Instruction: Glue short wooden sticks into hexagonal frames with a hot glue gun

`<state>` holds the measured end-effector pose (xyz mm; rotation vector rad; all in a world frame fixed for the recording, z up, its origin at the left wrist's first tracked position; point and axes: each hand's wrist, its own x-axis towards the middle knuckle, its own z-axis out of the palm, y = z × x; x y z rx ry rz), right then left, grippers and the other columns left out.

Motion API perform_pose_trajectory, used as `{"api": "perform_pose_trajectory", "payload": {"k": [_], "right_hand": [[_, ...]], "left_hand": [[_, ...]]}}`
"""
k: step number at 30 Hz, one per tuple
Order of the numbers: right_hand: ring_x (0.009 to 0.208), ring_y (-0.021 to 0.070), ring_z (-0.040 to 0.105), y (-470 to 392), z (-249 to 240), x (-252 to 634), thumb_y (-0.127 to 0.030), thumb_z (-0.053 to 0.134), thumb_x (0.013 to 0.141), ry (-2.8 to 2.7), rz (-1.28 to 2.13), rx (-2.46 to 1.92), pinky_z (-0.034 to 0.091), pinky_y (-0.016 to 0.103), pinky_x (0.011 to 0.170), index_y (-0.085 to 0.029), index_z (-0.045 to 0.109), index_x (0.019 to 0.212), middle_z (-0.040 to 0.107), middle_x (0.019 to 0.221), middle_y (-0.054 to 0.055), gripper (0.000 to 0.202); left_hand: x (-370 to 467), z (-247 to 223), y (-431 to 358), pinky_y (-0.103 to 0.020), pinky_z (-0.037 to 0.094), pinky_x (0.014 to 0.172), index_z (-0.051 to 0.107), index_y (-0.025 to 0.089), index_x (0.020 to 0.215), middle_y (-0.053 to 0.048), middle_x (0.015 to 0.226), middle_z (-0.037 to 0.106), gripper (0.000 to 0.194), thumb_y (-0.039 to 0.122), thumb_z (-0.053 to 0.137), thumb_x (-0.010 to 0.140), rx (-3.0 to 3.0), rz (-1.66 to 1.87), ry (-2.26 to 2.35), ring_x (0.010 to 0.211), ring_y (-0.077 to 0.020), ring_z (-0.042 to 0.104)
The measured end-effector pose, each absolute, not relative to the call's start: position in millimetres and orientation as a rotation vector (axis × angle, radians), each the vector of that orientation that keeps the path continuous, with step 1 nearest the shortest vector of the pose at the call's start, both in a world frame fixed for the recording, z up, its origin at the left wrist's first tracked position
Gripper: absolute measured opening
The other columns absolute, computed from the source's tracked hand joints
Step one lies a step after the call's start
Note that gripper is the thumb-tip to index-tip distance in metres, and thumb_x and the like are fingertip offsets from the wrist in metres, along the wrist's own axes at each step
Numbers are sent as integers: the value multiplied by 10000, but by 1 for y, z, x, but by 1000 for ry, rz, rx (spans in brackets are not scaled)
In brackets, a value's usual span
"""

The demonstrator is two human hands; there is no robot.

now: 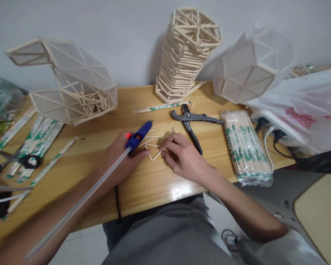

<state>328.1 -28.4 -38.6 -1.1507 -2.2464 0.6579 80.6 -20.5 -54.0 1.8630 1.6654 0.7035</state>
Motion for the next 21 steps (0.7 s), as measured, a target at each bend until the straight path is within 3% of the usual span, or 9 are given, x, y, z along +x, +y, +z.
{"api": "perform_pose_trajectory", "payload": {"k": [7, 21], "right_hand": [[1056, 294, 663, -26, -41, 328, -148, 605, 1019, -2246, 620, -1146, 587, 497, 933, -225, 664, 1056, 702, 1096, 105, 104], [1045, 301, 663, -20, -46, 327, -136, 590, 1002, -2212, 608, -1111, 574, 524, 990, -211, 615, 1110, 721, 1091, 114, 134]], "left_hand": [[80, -55, -20, -349, 539, 771, 630, 246, 1115, -25, 972, 732, 472, 525, 881, 828, 1897, 707, 1647, 863, -227, 686], [76, -65, -19, -410, 589, 795, 642, 301, 1169, -40, 1045, 761, 474, 517, 880, 821, 1936, 777, 1613, 928, -278, 738]]}}
